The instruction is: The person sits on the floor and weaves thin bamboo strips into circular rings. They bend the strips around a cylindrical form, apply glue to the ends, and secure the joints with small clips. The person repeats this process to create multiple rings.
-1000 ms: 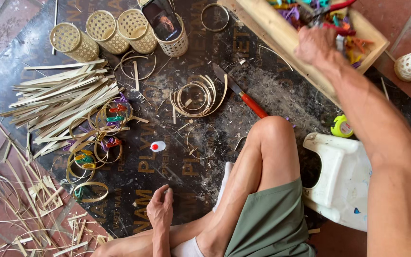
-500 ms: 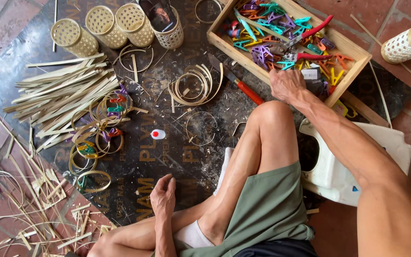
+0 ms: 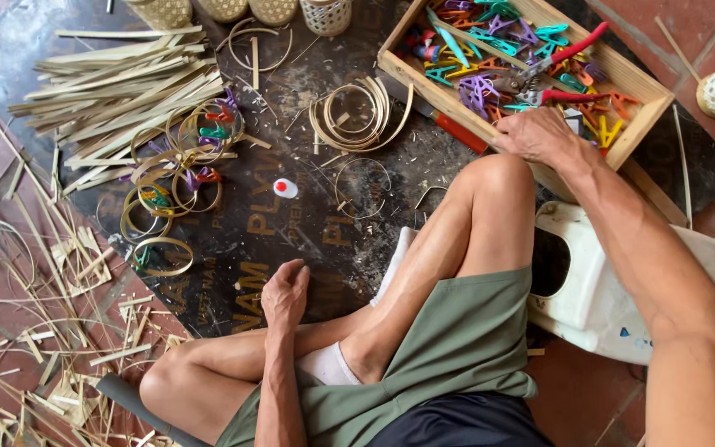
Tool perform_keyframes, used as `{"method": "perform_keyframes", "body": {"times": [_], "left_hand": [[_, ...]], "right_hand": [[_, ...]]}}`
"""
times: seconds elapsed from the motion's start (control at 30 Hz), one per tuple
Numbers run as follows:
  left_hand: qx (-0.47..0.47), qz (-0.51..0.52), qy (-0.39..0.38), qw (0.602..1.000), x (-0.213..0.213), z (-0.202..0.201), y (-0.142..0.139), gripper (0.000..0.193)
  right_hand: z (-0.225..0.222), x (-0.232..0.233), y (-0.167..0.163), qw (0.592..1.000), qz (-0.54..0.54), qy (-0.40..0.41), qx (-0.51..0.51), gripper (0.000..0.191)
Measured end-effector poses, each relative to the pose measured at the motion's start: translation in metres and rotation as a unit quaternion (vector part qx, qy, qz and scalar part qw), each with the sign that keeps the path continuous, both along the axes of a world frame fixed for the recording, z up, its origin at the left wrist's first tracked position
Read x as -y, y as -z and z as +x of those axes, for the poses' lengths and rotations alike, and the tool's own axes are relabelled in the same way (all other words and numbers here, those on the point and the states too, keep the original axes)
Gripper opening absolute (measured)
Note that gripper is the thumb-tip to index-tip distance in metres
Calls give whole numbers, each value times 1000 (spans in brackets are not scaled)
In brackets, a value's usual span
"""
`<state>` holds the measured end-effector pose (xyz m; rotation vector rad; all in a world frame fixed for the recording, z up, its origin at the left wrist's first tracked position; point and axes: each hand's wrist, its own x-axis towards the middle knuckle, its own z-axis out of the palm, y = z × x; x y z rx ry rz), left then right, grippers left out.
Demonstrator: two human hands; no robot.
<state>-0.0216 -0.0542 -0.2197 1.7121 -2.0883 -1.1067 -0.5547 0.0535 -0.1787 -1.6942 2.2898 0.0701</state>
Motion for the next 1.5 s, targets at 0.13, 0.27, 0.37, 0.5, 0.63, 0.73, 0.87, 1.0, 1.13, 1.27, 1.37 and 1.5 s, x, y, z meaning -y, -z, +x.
{"method": "perform_keyframes", "body": {"times": [0.13,0.27,0.37,0.5,0.63,0.73,0.87,1.0,1.13,1.27,1.37,1.5], "left_hand": [[-17,13,-8,1000,-5,3,-2,28],[-100,78,-53,991,-19,6,-2,28],[-129,60,-78,987,-38,7,-1,29],[-176,18,-110,978,-49,12,3,25],[-226,86,-156,958,-45,15,6,24],[-297,138,-158,931,-42,13,8,24],[-265,127,-105,950,-37,4,7,25],[-210,105,-77,969,-33,1,0,27],[-201,69,-79,974,-37,0,-6,26],[-211,71,-83,971,-39,1,-3,24],[-229,102,-86,964,-40,2,4,24],[-311,155,-102,932,-37,1,13,25]], "right_hand": [[27,16,-8,989,-81,35,-118,24],[87,76,9,970,-234,-63,23,15],[134,118,32,963,-215,-153,-60,8],[167,141,41,958,-180,-178,-134,9],[168,136,27,955,-158,-221,-116,17],[170,120,19,959,-126,-243,-74,24],[175,107,17,939,-221,-259,-51,24],[178,112,17,960,-159,-220,-65,35],[181,116,8,947,-233,-182,-124,30],[184,111,0,921,-343,-160,-91,17],[180,104,-4,922,-352,-154,-53,17],[181,88,-10,905,-397,-147,-40,7]]}}
